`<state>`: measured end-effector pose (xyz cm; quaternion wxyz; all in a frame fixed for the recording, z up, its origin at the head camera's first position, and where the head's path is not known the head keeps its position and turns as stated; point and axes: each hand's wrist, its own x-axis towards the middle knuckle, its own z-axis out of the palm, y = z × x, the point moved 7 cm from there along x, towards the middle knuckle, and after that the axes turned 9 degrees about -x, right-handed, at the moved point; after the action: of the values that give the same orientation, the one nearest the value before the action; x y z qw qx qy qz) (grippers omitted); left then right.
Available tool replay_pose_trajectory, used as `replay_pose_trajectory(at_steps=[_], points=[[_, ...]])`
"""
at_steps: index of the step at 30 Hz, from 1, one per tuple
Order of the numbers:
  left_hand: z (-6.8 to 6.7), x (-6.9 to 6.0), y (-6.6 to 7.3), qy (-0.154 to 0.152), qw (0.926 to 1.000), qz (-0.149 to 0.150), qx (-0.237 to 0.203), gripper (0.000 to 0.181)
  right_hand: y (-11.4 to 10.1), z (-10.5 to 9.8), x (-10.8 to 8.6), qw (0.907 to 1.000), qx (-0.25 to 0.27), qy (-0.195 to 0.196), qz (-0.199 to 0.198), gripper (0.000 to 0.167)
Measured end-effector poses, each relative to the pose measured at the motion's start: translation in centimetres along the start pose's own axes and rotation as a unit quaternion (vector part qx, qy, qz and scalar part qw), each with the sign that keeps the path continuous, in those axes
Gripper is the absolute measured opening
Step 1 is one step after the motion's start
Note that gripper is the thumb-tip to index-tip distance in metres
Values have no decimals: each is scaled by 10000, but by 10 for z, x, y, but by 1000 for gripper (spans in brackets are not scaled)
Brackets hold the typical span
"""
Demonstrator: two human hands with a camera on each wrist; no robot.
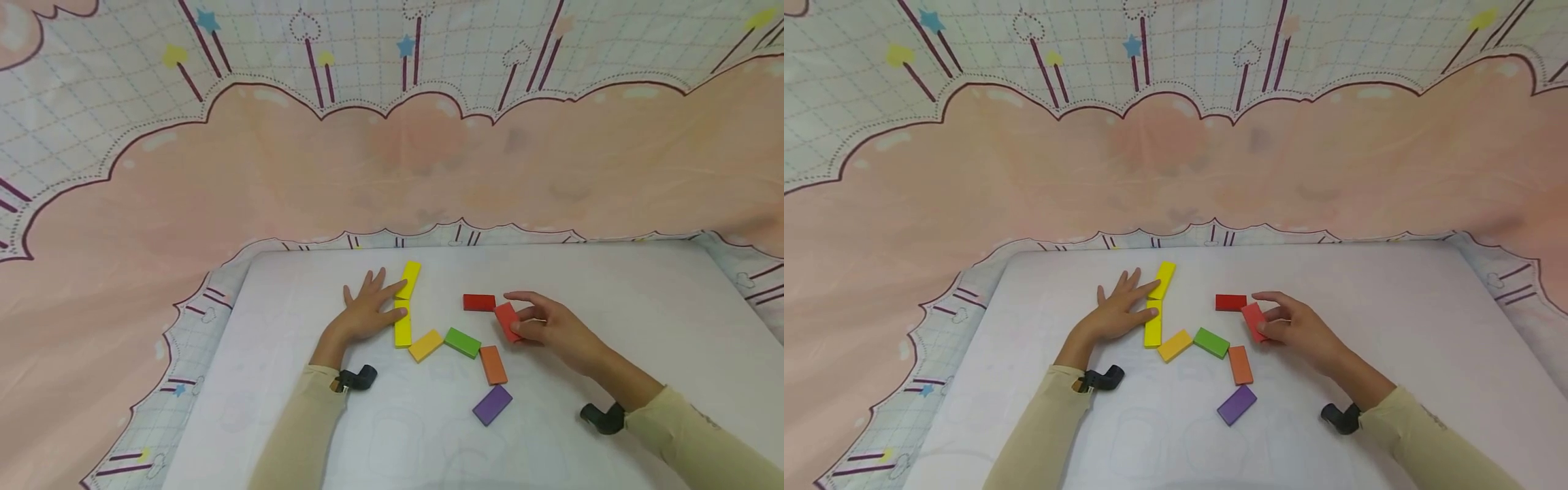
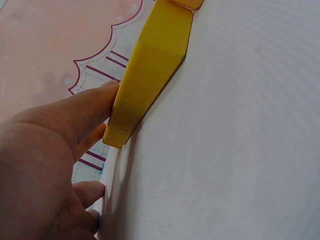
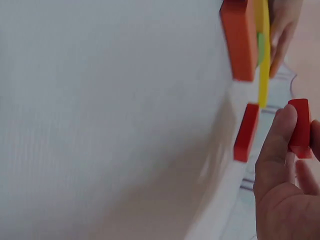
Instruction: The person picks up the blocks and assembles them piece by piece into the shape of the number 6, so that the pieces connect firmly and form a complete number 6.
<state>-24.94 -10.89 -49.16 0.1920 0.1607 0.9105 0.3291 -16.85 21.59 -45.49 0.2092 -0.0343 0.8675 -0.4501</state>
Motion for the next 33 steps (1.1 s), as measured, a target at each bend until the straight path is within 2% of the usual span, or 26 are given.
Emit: replay_pose_trajectory(at_steps=[9,15,21,29,33], points=[[0,0,-1,-6,10000,-4,-57,65,-10,23,-9,9975,534,-457,61,55],[0,1,-1,7,10000,9,-38,65,-16,38,-15,9964,476,-696,39,56],[1,2,-3,-10,10000,-40,-31,65,-22,53,-20,9920,691,-1057,8,54],[1,2,-3,12,10000,-26,-41,65,-28,69,-23,9893,666,-1294,66,55],[1,3,-4,22,10000,-56,-12,65,-31,76,-24,9868,733,-1441,-39,56]])
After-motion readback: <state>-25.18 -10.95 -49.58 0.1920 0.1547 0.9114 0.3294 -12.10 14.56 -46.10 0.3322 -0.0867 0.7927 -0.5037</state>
